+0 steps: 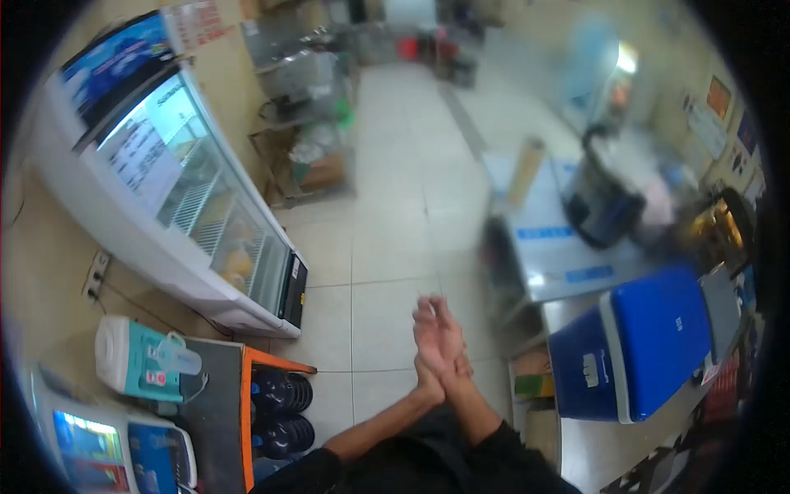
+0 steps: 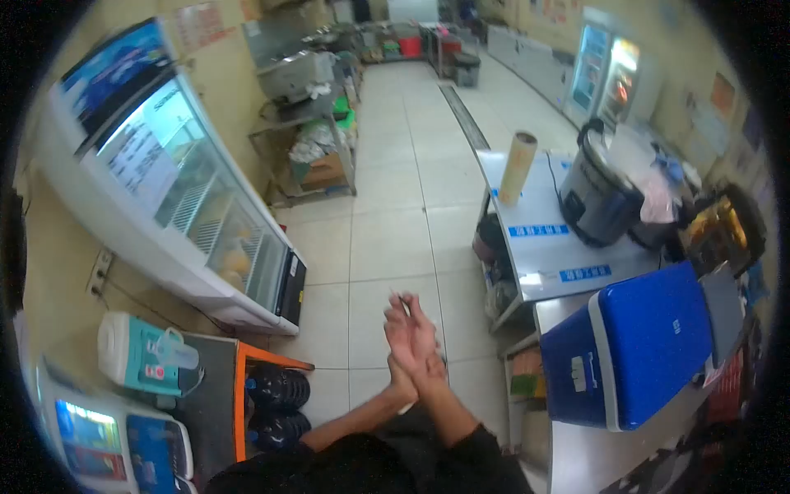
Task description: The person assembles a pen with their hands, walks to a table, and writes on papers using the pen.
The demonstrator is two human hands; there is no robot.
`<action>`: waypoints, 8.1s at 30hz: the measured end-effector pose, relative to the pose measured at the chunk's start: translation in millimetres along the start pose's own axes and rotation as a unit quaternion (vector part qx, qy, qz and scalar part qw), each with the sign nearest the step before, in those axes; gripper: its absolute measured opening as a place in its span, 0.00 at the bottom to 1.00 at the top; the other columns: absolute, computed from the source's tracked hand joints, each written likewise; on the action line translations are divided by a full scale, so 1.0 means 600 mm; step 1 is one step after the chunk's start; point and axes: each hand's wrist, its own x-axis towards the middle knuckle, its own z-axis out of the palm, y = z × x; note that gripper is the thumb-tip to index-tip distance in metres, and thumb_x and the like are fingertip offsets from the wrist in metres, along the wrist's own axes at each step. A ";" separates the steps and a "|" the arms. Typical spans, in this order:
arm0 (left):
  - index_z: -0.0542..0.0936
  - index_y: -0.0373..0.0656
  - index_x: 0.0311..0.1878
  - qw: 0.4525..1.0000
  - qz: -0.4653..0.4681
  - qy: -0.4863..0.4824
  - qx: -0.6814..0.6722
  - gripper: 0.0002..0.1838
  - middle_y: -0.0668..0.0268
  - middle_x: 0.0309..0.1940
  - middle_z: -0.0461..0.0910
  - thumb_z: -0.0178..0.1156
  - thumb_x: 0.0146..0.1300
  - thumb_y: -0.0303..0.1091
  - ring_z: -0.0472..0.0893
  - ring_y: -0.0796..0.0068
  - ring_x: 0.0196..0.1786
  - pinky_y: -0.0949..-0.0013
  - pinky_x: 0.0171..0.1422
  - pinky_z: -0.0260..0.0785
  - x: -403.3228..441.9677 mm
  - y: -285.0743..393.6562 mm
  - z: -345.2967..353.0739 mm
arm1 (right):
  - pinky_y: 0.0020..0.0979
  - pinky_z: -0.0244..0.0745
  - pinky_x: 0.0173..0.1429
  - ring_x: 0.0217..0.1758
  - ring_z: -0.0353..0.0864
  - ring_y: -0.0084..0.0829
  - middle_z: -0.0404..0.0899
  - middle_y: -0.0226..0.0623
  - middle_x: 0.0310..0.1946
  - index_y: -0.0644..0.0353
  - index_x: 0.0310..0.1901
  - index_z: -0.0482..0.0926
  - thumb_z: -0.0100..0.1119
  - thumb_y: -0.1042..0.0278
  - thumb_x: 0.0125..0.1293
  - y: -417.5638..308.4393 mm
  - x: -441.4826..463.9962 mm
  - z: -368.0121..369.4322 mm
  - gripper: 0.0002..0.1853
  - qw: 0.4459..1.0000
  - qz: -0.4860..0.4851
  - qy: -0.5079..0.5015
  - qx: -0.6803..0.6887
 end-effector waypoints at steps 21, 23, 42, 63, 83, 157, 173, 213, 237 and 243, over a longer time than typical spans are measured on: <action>0.75 0.49 0.45 0.949 0.160 0.115 -0.247 0.23 0.61 0.27 0.76 0.54 0.75 0.61 0.77 0.59 0.27 0.56 0.32 0.74 1.118 0.501 0.098 | 0.35 0.80 0.39 0.33 0.84 0.28 0.82 0.39 0.36 0.64 0.45 0.80 0.63 0.65 0.80 -0.312 1.162 0.079 0.09 0.687 -0.091 -0.146 -0.706; 0.76 0.49 0.45 0.948 0.113 0.121 -0.272 0.22 0.61 0.27 0.76 0.53 0.77 0.60 0.78 0.59 0.28 0.55 0.34 0.75 1.217 0.548 0.090 | 0.39 0.79 0.40 0.30 0.83 0.37 0.81 0.42 0.36 0.63 0.44 0.81 0.67 0.67 0.77 -0.345 1.271 0.078 0.08 0.597 -0.159 -0.199 -0.761; 0.71 0.37 0.76 0.997 0.008 -0.067 -0.029 0.33 0.71 0.32 0.81 0.51 0.81 0.54 0.79 0.74 0.32 0.61 0.66 0.70 2.204 0.855 0.455 | 0.26 0.69 0.31 0.30 0.78 0.24 0.78 0.33 0.34 0.58 0.44 0.78 0.58 0.55 0.83 -0.951 2.176 0.193 0.14 0.859 -0.207 0.007 -0.468; 0.72 0.53 0.60 0.996 -0.029 0.064 -0.053 0.13 0.63 0.31 0.77 0.47 0.82 0.46 0.79 0.63 0.27 0.50 0.47 0.77 3.276 1.027 0.733 | 0.26 0.73 0.30 0.30 0.78 0.22 0.78 0.33 0.31 0.62 0.43 0.77 0.55 0.67 0.83 -1.602 3.082 0.161 0.09 0.745 -0.317 0.054 -0.584; 0.86 0.42 0.58 0.449 0.427 -0.383 0.685 0.22 0.56 0.62 0.85 0.68 0.62 0.40 0.73 0.45 0.75 0.38 0.79 0.59 4.287 0.913 1.247 | 0.39 0.81 0.51 0.49 0.81 0.33 0.82 0.36 0.51 0.52 0.51 0.77 0.44 0.45 0.86 -2.585 3.544 -0.007 0.20 0.842 -0.162 0.427 -0.289; 0.83 0.40 0.59 0.661 0.110 -0.260 0.695 0.12 0.55 0.56 0.86 0.60 0.77 0.27 0.84 0.57 0.62 0.59 0.69 0.74 7.957 0.648 2.916 | 0.25 0.63 0.33 0.29 0.69 0.21 0.73 0.28 0.29 0.58 0.50 0.80 0.59 0.59 0.81 -5.996 5.652 0.162 0.11 0.683 -0.528 0.441 -0.244; 0.81 0.46 0.62 0.356 0.248 -0.674 0.598 0.19 0.58 0.66 0.79 0.70 0.70 0.34 0.72 0.49 0.75 0.46 0.78 0.62 8.753 0.212 3.514 | 0.26 0.71 0.36 0.31 0.75 0.20 0.81 0.31 0.31 0.63 0.47 0.81 0.64 0.75 0.76 -6.592 6.194 0.179 0.03 0.480 -0.672 0.446 -0.346; 0.92 0.59 0.52 0.308 0.076 -0.751 0.579 0.21 0.70 0.57 0.78 0.72 0.63 0.59 0.68 0.57 0.72 0.36 0.86 0.46 9.112 0.051 3.593 | 0.24 0.74 0.31 0.28 0.83 0.22 0.87 0.37 0.35 0.60 0.44 0.85 0.72 0.81 0.60 -6.899 6.272 0.034 0.11 0.316 -0.415 0.533 -0.666; 0.90 0.59 0.51 0.294 0.083 -0.754 0.581 0.20 0.67 0.58 0.75 0.73 0.64 0.59 0.66 0.54 0.73 0.35 0.86 0.45 9.109 0.050 3.595 | 0.25 0.76 0.32 0.29 0.85 0.24 0.87 0.39 0.35 0.60 0.44 0.85 0.72 0.82 0.58 -6.899 6.270 0.031 0.12 0.281 -0.414 0.525 -0.688; 0.91 0.59 0.51 0.301 0.087 -0.753 0.579 0.20 0.68 0.58 0.75 0.73 0.63 0.60 0.65 0.53 0.74 0.36 0.86 0.45 9.109 0.050 3.595 | 0.25 0.76 0.32 0.30 0.85 0.23 0.87 0.38 0.35 0.60 0.44 0.85 0.71 0.82 0.58 -6.895 6.272 0.034 0.12 0.286 -0.411 0.537 -0.679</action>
